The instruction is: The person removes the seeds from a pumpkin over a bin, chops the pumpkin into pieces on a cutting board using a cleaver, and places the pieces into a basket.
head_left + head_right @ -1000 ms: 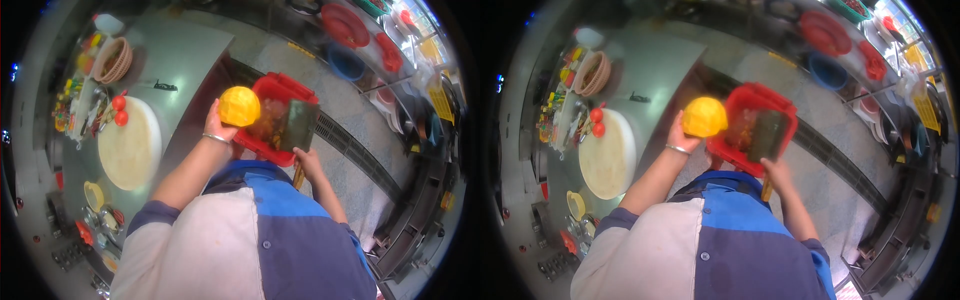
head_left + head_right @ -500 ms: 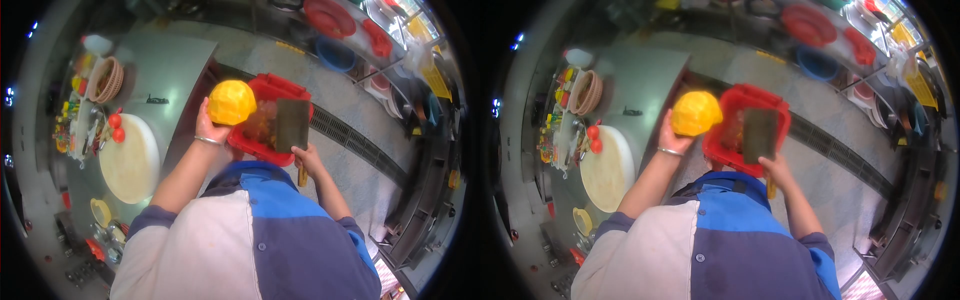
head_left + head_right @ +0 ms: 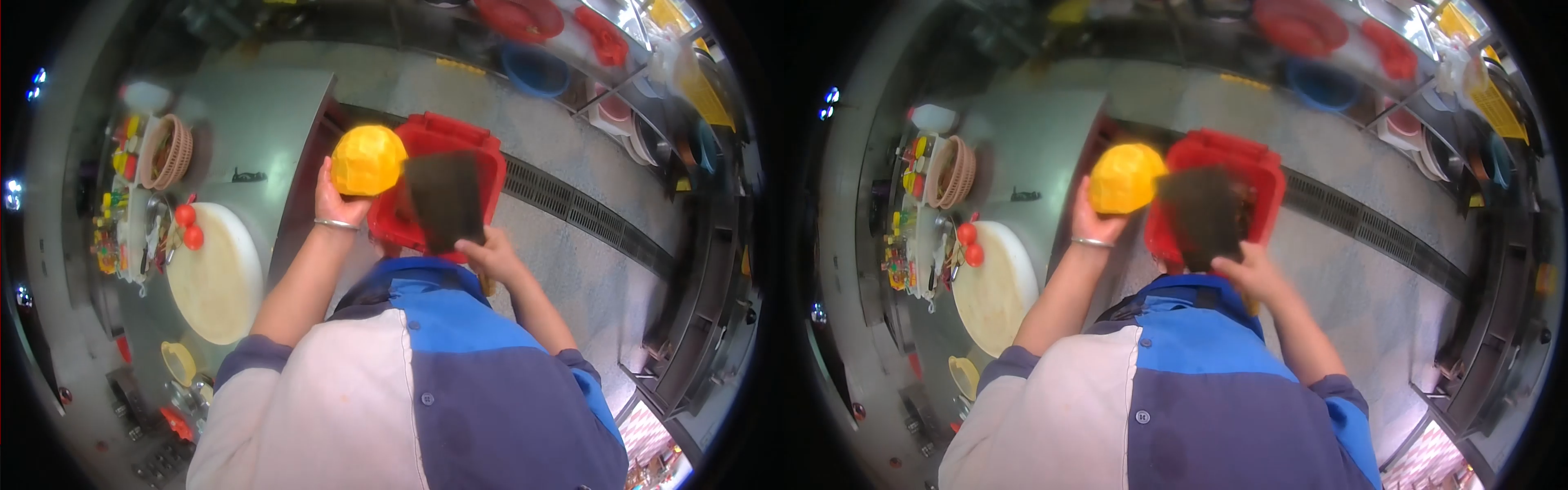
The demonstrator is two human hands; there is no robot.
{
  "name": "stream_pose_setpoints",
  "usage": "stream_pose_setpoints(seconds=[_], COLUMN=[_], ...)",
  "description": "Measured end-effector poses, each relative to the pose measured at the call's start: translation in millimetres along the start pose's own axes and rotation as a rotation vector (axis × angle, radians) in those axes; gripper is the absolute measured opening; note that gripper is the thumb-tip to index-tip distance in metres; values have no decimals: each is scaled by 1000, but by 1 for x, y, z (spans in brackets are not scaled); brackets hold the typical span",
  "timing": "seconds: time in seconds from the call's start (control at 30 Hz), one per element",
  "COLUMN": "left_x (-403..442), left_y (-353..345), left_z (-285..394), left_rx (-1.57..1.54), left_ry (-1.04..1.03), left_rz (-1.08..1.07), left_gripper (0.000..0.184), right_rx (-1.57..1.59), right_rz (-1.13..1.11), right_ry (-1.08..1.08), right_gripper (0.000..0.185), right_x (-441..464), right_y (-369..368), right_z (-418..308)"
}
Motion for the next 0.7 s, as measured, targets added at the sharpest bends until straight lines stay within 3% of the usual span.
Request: stream_pose_setpoints(seconds=[0.03, 0.13, 0.17, 0.23, 0.33, 0.37, 0.5, 0.7], left_x=[1, -4, -6, -13, -29, -34, -74, -184], left_y=[-3, -3, -4, -9, -13, -4, 37, 108], left_z=[-1, -5, -3, 0, 9, 13, 51, 161], left_rx=[-9, 12, 21, 95, 281, 451, 993, 1539], left_ry=[1, 27, 27, 76, 112, 58, -134, -424], left_rz=[-7, -74, -107, -241, -369, -357, -222, 62], left_gripper=[47, 49, 49, 51, 53, 50, 47, 40], right_rx=[-10, 150, 150, -165, 35, 59, -176, -207], right_rz=[-72, 88, 255, 418, 346, 278, 411, 176], right_ry=[-18, -15, -14, 5, -76, -66, -55, 5], right_gripper=[21, 13, 14, 14, 20, 23, 34, 37], right_x=[0, 27, 35, 48, 28, 32, 55, 77], right_y=[-12, 22, 47, 112, 95, 88, 88, 28], right_z=[-6, 35, 49, 93, 72, 69, 65, 54])
Point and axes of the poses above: each hand's wrist, its own x-axis towards the middle knuckle, its own y-axis out of the back of the hand, z = x × y, the point moved 9 cm from there along x, towards the middle knuckle, and after that the axes turned 13 degrees about x, right-handed, at the moved point
